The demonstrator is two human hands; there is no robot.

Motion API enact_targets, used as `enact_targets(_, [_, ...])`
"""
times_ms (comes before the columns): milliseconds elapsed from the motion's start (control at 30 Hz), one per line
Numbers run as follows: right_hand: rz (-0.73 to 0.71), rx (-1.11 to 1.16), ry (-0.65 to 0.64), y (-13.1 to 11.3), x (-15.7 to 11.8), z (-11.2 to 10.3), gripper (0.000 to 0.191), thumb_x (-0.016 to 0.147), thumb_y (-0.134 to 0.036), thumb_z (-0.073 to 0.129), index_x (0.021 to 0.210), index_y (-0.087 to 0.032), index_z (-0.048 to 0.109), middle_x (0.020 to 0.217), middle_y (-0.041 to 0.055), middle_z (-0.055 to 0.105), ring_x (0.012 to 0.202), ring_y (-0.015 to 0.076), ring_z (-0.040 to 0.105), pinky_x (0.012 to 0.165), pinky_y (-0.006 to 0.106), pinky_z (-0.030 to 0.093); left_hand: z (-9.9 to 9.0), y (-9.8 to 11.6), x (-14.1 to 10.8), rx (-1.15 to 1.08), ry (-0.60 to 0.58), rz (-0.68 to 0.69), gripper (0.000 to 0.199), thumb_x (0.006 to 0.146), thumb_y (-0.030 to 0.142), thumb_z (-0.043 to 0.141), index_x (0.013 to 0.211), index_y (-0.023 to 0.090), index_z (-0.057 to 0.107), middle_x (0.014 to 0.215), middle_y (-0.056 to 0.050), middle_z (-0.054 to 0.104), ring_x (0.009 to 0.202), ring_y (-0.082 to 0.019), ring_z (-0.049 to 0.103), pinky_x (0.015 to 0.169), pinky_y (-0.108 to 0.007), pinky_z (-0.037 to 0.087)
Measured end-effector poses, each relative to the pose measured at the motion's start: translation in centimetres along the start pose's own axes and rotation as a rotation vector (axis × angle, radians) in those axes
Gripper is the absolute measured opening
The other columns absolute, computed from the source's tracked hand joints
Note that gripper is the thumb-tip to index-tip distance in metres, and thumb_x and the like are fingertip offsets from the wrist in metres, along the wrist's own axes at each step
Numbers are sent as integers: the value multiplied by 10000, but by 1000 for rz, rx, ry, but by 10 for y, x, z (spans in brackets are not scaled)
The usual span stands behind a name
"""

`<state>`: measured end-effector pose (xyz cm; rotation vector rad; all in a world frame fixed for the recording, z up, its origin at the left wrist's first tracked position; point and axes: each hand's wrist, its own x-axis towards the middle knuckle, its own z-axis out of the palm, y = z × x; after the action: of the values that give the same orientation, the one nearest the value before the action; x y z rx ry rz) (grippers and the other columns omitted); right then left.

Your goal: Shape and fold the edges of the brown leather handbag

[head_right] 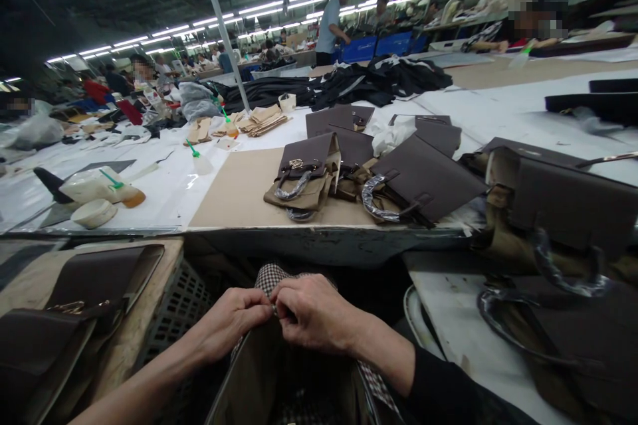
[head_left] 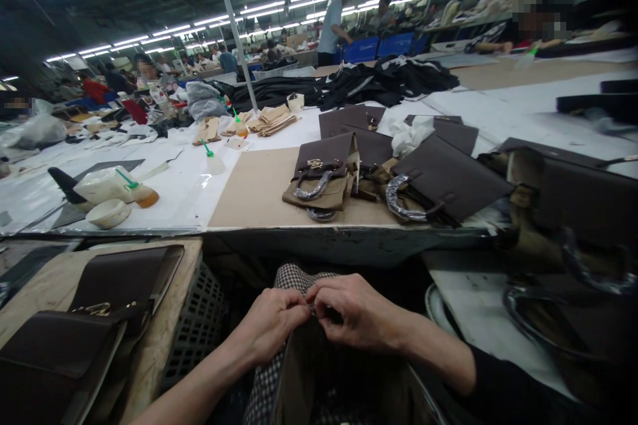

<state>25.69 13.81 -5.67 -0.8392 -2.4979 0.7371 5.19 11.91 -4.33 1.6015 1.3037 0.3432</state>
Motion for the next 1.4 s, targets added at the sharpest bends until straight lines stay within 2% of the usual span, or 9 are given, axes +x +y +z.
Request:
enact_targets(167, [-54,77,7,3,-3,2,126,672,-77,565,720,-189,598,898,47,719,773,167,652,689,249,457,3,0,7,34,12,-10,213,784,286,509,625,165,585,583,53,385,581,-104,337,527,-241,234])
enact_targets(467, [13,230,-60,1,-5,-5,93,662,-93,618,683,-181,595,855,20,710,738,149,640,669,235,451,14,3,7,26,60,-38,203,760,257,500,624,163,617,577,41,432,582,-113,393,532,-243,255])
enact_targets(667, [15,367,-93,4,-8,-9,103,656,-79,637,672,-179,617,941,38,733,897,183,679,782,255,485,15,4,5,94,81,-15,210,782,255,513,600,164,567,571,45,433,584,-107,398,539,-241,252])
enact_targets(767, [27,400,-83,6,-10,-10,105,674,-84,645,700,-185,639,956,49,740,1013,197,671,844,266,486,11,3,2,62,28,25,259,859,314,495,699,159,626,625,42,467,619,-109,398,563,-234,279])
enact_targets(900, [72,363,-40,7,-13,-10,102,691,-100,653,739,-189,663,1033,62,745,1033,207,673,863,284,490,6,2,-6,-122,-36,49,280,900,408,527,922,164,663,799,10,597,737,-129,496,658,-228,368])
enact_targets(1033, [80,329,-27,8,-13,-10,97,690,-107,666,739,-190,669,1132,46,728,989,202,681,858,279,491,4,5,-13,-333,-42,65,296,824,300,666,1082,210,553,1044,-33,667,910,-162,591,766,-240,434])
enact_targets(1100, [77,323,-28,7,-12,-10,93,693,-111,666,740,-191,668,1170,32,714,961,194,683,855,275,492,2,9,-14,-265,-18,95,268,798,231,681,1044,214,576,1019,-23,678,895,-157,597,749,-233,436])
enact_targets(1233, [66,330,-25,7,-11,-8,96,709,-108,647,751,-193,664,1119,23,729,929,182,684,838,264,493,-1,17,-12,24,6,190,133,769,124,657,872,204,684,817,16,674,787,-138,590,717,-229,411])
enact_targets(1400, [68,337,-16,9,-13,-6,83,719,-126,651,762,-196,668,1121,33,726,935,187,678,850,273,486,2,19,-8,187,34,267,113,757,105,666,790,210,689,853,11,688,825,-150,610,746,-238,406])
